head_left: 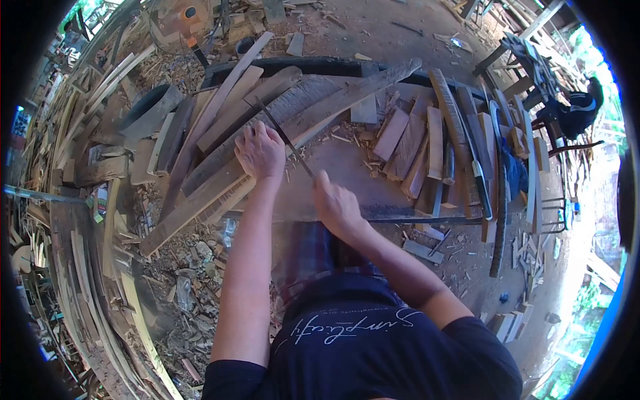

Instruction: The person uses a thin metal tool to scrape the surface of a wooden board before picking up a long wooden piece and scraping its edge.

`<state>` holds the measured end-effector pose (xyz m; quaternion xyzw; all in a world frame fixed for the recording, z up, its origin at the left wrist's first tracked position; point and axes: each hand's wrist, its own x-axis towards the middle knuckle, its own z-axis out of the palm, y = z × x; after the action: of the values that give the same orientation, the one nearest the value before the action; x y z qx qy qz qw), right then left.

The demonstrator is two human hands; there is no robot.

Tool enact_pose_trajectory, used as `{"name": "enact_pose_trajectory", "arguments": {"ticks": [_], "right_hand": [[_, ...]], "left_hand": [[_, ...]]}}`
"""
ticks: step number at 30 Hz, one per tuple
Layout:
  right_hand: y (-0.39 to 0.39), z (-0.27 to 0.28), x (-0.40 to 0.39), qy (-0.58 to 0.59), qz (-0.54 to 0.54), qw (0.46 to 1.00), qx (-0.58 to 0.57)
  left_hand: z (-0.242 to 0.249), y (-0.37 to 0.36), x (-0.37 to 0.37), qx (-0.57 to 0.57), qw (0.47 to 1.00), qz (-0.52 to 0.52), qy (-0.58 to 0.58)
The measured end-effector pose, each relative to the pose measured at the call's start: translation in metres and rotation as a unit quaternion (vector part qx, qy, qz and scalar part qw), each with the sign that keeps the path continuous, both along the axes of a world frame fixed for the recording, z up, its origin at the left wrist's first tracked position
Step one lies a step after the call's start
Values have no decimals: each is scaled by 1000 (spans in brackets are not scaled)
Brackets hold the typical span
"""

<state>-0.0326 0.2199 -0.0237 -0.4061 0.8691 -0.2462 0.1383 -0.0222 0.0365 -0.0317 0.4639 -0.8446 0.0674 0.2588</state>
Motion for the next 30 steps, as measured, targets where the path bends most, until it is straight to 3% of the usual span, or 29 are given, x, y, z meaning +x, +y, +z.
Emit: {"name": "enact_pose_trajectory", "arguments": {"ticks": [4,8,10,16,20,22,30], "right_hand": [[-66,3,-29,52,15,998,-36],[-24,7,-12,47,11,998,-44],[6,10,2,-6,7,1000,30],[-64,9,-29,27,12,999,-24],[-25,11,-15,22,2,998,-53],[9,14,-2,-16,4,1000,17],[-52,5,-26,32,6,998,-53]], "left_hand": [[-1,-2,2,-35,999,-21,18],[2,1,0,-13,1000,-7,27],[5,0,-2,8,1000,-1,21],[5,1,1,6,1000,-19,10],[9,4,0,19,1000,-1,10],[9,2,-2,41,999,4,0],[9,6,-1,8,1000,7,-1]]}}
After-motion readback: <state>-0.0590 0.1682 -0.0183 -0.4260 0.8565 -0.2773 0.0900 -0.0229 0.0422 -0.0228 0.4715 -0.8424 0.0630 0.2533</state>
